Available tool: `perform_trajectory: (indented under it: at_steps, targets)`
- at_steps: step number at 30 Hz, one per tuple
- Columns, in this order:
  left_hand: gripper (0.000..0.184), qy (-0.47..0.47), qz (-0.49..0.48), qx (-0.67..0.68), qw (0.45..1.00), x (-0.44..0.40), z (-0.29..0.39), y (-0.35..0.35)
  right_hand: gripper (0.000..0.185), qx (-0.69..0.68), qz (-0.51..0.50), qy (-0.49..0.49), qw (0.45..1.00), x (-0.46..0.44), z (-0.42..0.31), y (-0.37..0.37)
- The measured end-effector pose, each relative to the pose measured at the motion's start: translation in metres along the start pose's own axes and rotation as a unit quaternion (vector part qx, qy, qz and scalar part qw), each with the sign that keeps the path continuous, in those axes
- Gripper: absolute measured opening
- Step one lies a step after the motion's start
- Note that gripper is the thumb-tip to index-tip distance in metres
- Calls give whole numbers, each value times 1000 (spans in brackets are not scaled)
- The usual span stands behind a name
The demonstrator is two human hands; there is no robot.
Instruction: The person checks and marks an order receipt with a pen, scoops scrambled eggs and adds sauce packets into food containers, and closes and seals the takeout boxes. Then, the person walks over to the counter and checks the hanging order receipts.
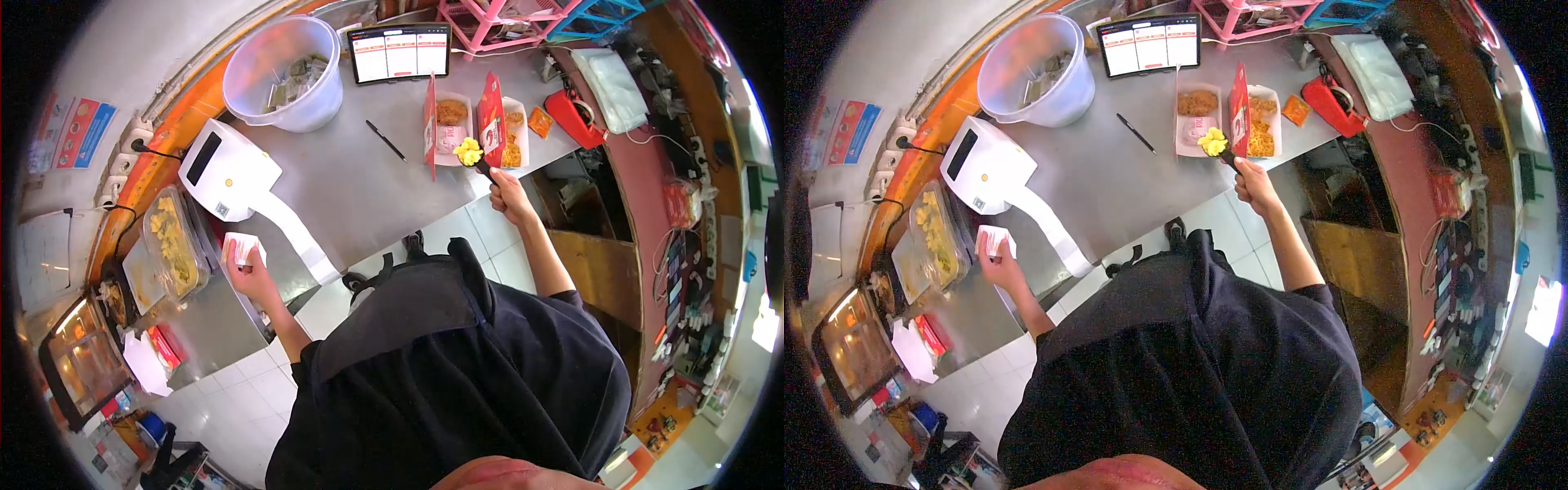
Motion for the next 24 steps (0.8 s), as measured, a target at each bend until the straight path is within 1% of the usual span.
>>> perform_trajectory:
  at_steps: [1, 4, 5, 6, 7, 8, 9, 12, 13, 15, 16, 17, 18, 20, 21, 22, 23, 24]
  targets:
    - [41, -14, -6, 5, 1000, 3, 3, 3, 26, 17, 9, -5, 1000, -11, 7, -5]
    - [41, -42, -9, -2, 999, 11, 6, 2, 28, 140, 44, -65, 987, -33, 23, -17]
    - [41, -47, -8, -1, 999, 14, 3, 0, 29, 252, 75, -97, 960, -39, 25, -21]
    - [41, -51, -7, -1, 999, 16, 3, -2, 29, 333, 87, -177, 922, -43, 25, -22]
    - [41, -47, -3, -7, 999, 18, 4, -4, 30, 410, 98, -255, 870, -44, 26, -22]
    - [41, -42, 0, -12, 999, 20, 4, -6, 30, 481, 108, -330, 805, -43, 27, -21]
    - [41, -38, 4, -17, 999, 23, 5, -8, 31, 502, 113, -280, 810, -40, 26, -18]
    - [39, -42, 15, -26, 999, 26, 3, -15, 28, 632, 128, -270, 715, -31, 29, 3]
    - [39, -48, 22, -27, 998, 28, 2, -19, 27, 667, 120, -214, 703, -30, 27, 12]
    - [39, -60, 38, -28, 997, 28, 2, -30, 26, 705, 119, -176, 677, -32, 32, 15]
    - [40, -80, 42, -18, 996, 28, 3, -37, 26, 722, 116, -158, 663, -32, 35, 17]
    - [41, -100, 46, -8, 994, 28, 4, -46, 25, 726, 113, -170, 656, -30, 34, 18]
    - [41, -119, 51, 2, 992, 29, 3, -55, 23, 707, 120, -210, 664, -30, 40, 14]
    - [43, -129, 42, 28, 990, 28, -4, -77, 27, 656, 146, -259, 693, -25, 43, 12]
    - [44, -133, 43, 39, 989, 28, -6, -90, 30, 583, 170, -338, 719, -25, 45, 8]
    - [43, -129, 61, 2, 990, 27, -10, -104, 35, 498, 185, -412, 740, -25, 49, 6]
    - [41, -144, 65, 26, 987, 28, -12, -118, 36, 437, 227, -396, 775, -22, 54, 8]
    - [39, -154, 80, 50, 984, 28, -15, -136, 33, 321, 203, -375, 845, -13, 46, 28]
Point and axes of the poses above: each hand's wrist, its own x-axis away from the middle knuckle, its own y-axis out of the palm, z = x × y, the point moved 3 cm from there along -x, towards the middle knuckle, and after that the axes turned 12 degrees about -y, right-handed, at the moved point
